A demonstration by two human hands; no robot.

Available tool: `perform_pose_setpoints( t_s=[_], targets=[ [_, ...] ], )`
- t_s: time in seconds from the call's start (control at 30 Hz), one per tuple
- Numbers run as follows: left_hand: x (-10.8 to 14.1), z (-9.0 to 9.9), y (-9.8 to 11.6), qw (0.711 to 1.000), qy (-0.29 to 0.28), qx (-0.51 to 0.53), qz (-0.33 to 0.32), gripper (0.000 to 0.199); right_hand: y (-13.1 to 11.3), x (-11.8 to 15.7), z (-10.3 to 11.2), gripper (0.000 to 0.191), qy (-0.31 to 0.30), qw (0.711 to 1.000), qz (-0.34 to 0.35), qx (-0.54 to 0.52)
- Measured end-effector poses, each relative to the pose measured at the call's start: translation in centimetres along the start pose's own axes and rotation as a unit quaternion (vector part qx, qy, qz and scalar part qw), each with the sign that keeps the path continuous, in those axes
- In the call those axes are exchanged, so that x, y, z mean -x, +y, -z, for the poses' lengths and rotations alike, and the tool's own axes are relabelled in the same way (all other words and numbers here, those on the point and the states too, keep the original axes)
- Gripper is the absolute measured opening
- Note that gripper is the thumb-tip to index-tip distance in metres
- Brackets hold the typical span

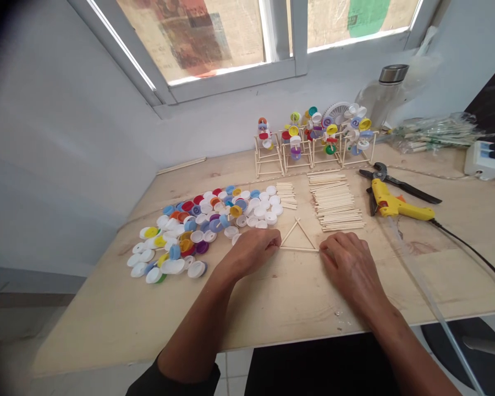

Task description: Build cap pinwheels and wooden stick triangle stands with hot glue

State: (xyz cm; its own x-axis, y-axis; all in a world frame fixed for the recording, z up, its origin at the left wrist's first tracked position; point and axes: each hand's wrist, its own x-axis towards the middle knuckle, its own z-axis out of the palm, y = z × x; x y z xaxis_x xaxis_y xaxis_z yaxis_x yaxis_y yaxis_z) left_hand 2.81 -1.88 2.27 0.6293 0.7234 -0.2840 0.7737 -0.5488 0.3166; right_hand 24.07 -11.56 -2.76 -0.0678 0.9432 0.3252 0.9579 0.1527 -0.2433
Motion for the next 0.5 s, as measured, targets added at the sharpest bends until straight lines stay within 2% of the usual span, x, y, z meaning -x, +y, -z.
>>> perform_pose_setpoints(
  t_s=[0.3, 0.5],
  targets=[
    [0.0, -0.1, -0.1, 1.000, 0.008, 0.000, -0.002, 0.022, 0.4, 0.2, 0.8, 0.017, 0.022, 1.000, -0.014, 0.012],
    [0.2, 0.2, -0.6, 0.999, 0.027, 0.017, -0.003, 0.021, 1.2, 0.3, 1.4, 0.018, 0.046, 0.999, 0.005, 0.016]
  ],
)
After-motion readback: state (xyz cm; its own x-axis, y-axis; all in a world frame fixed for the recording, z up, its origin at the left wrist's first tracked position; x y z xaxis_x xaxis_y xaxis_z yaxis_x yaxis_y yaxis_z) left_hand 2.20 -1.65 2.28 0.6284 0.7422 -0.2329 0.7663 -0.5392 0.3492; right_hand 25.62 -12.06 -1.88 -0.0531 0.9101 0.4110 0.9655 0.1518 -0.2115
